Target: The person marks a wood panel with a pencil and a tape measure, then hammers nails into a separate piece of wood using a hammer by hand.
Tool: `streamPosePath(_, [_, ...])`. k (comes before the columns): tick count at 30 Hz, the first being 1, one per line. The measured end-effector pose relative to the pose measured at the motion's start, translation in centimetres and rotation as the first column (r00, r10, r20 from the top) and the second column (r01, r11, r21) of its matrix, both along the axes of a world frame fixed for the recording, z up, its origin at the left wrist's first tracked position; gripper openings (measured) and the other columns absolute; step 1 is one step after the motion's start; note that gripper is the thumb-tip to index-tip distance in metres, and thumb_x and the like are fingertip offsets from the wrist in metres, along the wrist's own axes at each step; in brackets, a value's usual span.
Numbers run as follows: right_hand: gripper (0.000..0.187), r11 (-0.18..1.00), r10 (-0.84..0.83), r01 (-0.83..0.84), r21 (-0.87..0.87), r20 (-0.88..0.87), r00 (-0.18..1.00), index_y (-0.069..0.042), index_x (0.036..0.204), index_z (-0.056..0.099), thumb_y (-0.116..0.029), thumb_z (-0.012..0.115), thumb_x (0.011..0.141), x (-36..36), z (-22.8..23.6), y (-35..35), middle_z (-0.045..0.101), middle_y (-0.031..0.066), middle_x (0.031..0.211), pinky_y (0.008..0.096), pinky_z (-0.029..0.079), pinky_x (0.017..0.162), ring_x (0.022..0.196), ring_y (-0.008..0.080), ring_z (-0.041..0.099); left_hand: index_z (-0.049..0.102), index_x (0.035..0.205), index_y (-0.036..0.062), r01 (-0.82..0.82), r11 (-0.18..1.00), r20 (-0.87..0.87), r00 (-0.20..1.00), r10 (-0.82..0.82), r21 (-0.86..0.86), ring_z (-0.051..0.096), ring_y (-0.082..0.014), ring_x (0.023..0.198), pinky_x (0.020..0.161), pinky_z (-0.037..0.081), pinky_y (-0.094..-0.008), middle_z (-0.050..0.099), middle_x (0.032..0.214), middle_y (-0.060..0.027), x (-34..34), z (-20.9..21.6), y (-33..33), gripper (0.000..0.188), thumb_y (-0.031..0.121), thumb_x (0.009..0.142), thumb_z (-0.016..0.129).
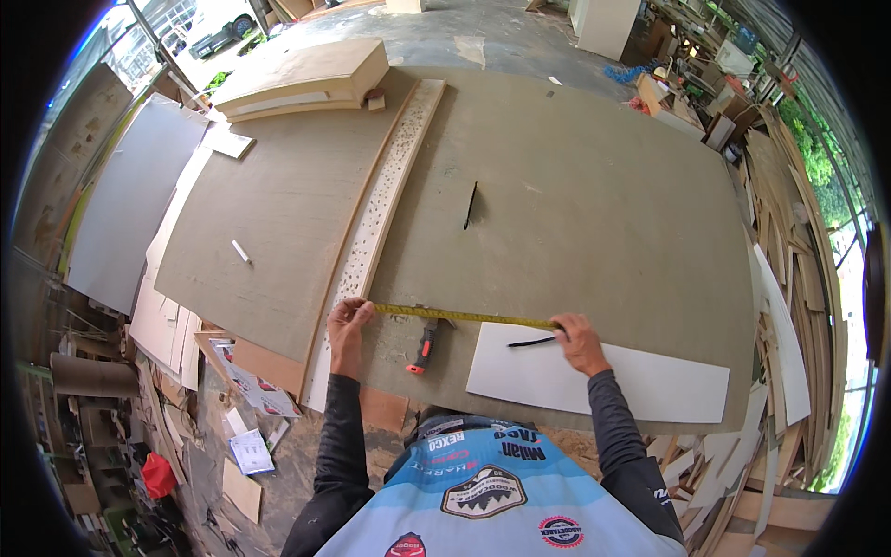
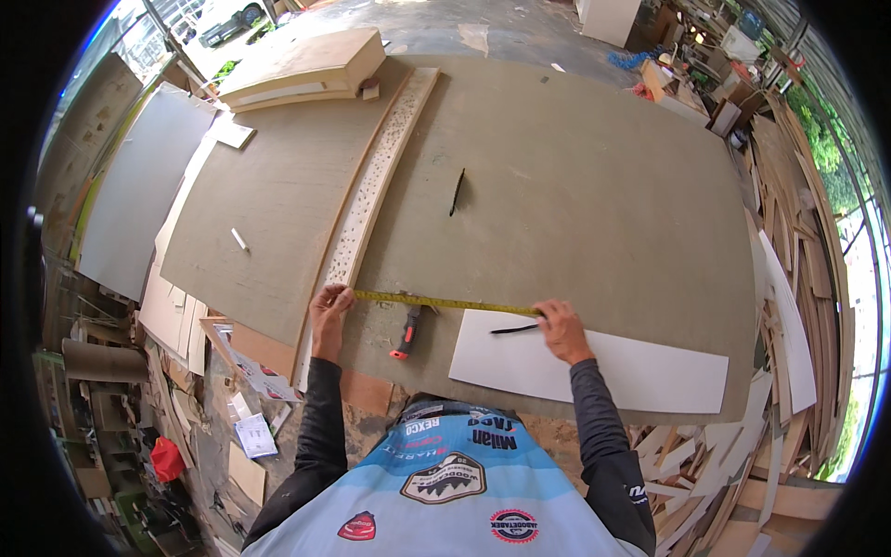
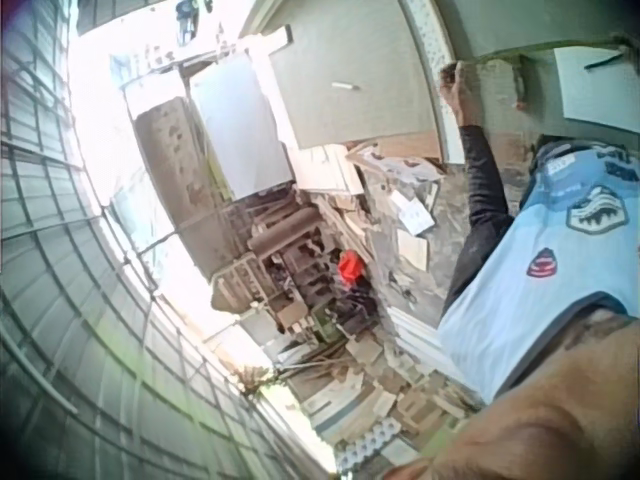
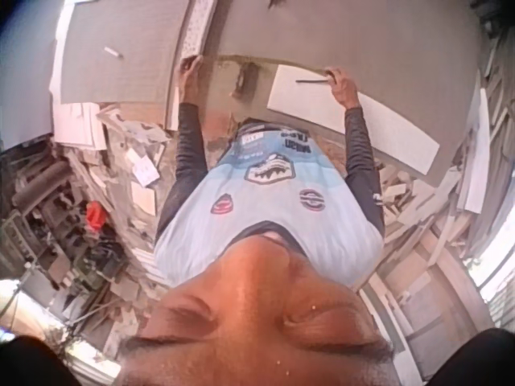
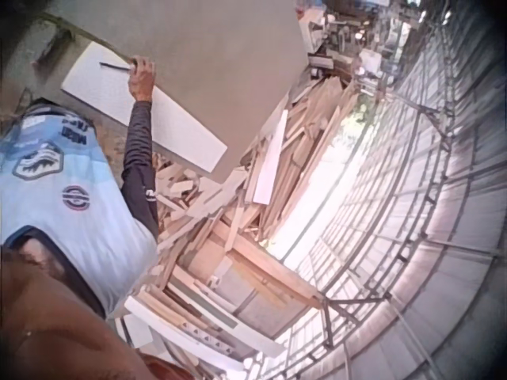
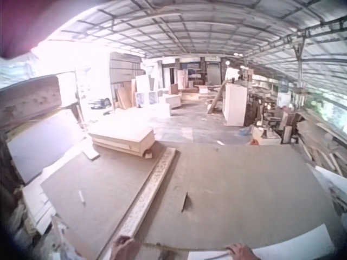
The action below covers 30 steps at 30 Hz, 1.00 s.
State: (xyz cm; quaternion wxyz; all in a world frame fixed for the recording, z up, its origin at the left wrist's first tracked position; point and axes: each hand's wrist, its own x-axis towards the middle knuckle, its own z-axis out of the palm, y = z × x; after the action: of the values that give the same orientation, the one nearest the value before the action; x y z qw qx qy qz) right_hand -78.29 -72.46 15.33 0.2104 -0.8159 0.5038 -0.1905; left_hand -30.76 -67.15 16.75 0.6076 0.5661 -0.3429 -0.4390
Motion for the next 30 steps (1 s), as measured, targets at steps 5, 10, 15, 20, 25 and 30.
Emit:
streamPosePath(5, [0.022, 0.989, -0.149, 0.148, -0.006, -0.023, 0.989, -0.007, 0.108, 0.062, -0.014, 0.061, 0.087, -3.9, -2.5, -5.1, 0.063, 0.0139, 0.106, 0.0465, 0.046, 0.091, 0.104, 0.0359, 0.055, 0.055, 0.125, -0.0020, -0.206, 0.967, 0.522, 0.847, 0.101, 0.148, 0.057, -0.0230, 0.106, 0.090, 0.046, -0.0343, 0.060, 0.114, -0.0157, 3.1, -0.8, -3.4, 0.062, 0.033, 0.080, 0.079])
streamPosePath(10, [0.022, 0.959, -0.282, 0.276, -0.071, -0.101, 0.954, -0.007, 0.108, 0.063, -0.013, 0.061, 0.087, -3.4, -4.4, -10.5, 0.063, 0.0140, 0.107, 0.0461, 0.046, 0.090, 0.103, 0.0357, 0.055, 0.033, 0.146, 0.0016, -0.401, 0.822, 0.882, 0.409, -0.234, 0.404, 0.035, -0.0418, 0.133, 0.112, 0.026, -0.0528, 0.040, 0.140, -0.0254, 5.1, -2.1, -1.5, 0.118, 0.054, 0.056, 0.087])
streamPosePath(15, [0.021, 0.945, -0.326, 0.312, -0.097, -0.236, 0.915, -0.007, 0.109, 0.063, -0.015, 0.059, 0.090, -0.6, -4.2, -14.8, 0.062, 0.0120, 0.110, 0.0453, 0.048, 0.090, 0.106, 0.0336, 0.054, 0.026, 0.150, 0.0022, -0.418, 0.786, 0.868, 0.404, -0.289, 0.456, 0.037, -0.0412, 0.128, 0.108, 0.027, -0.0541, 0.043, 0.134, -0.0233, 5.7, -4.9, 0.0, 0.126, 0.047, 0.050, 0.087])
streamPosePath(20, [0.022, 0.947, -0.320, 0.297, -0.119, -0.295, 0.901, -0.007, 0.110, 0.062, -0.018, 0.057, 0.092, 0.5, -4.6, -17.8, 0.061, 0.0107, 0.111, 0.0460, 0.048, 0.091, 0.107, 0.0322, 0.054, 0.027, 0.150, 0.0009, -0.419, 0.795, 0.867, 0.431, -0.251, 0.439, 0.038, -0.0382, 0.124, 0.106, 0.028, -0.0510, 0.044, 0.131, -0.0211, 4.4, -4.5, -0.5, 0.122, 0.040, 0.050, 0.085])
streamPosePath(25, [0.022, 0.958, -0.287, 0.264, -0.115, -0.312, 0.906, -0.009, 0.111, 0.062, -0.019, 0.057, 0.092, 1.2, -5.2, -19.0, 0.059, 0.0102, 0.111, 0.0482, 0.048, 0.090, 0.108, 0.0318, 0.053, 0.028, 0.149, -0.0004, -0.430, 0.794, 0.874, 0.420, -0.246, 0.430, 0.037, -0.0382, 0.125, 0.106, 0.027, -0.0501, 0.044, 0.131, -0.0207, 2.9, -4.6, -0.4, 0.118, 0.037, 0.052, 0.084])
streamPosePath(30, [0.022, 0.960, -0.277, 0.251, -0.126, -0.277, 0.920, -0.010, 0.111, 0.062, -0.019, 0.058, 0.091, 0.5, -5.8, -19.6, 0.058, 0.0086, 0.112, 0.0504, 0.048, 0.089, 0.110, 0.0318, 0.052, 0.027, 0.150, -0.0003, -0.435, 0.801, 0.877, 0.430, -0.217, 0.411, 0.038, -0.0390, 0.124, 0.106, 0.028, -0.0507, 0.043, 0.131, -0.0206, 2.1, -4.9, -0.5, 0.117, 0.035, 0.053, 0.084])
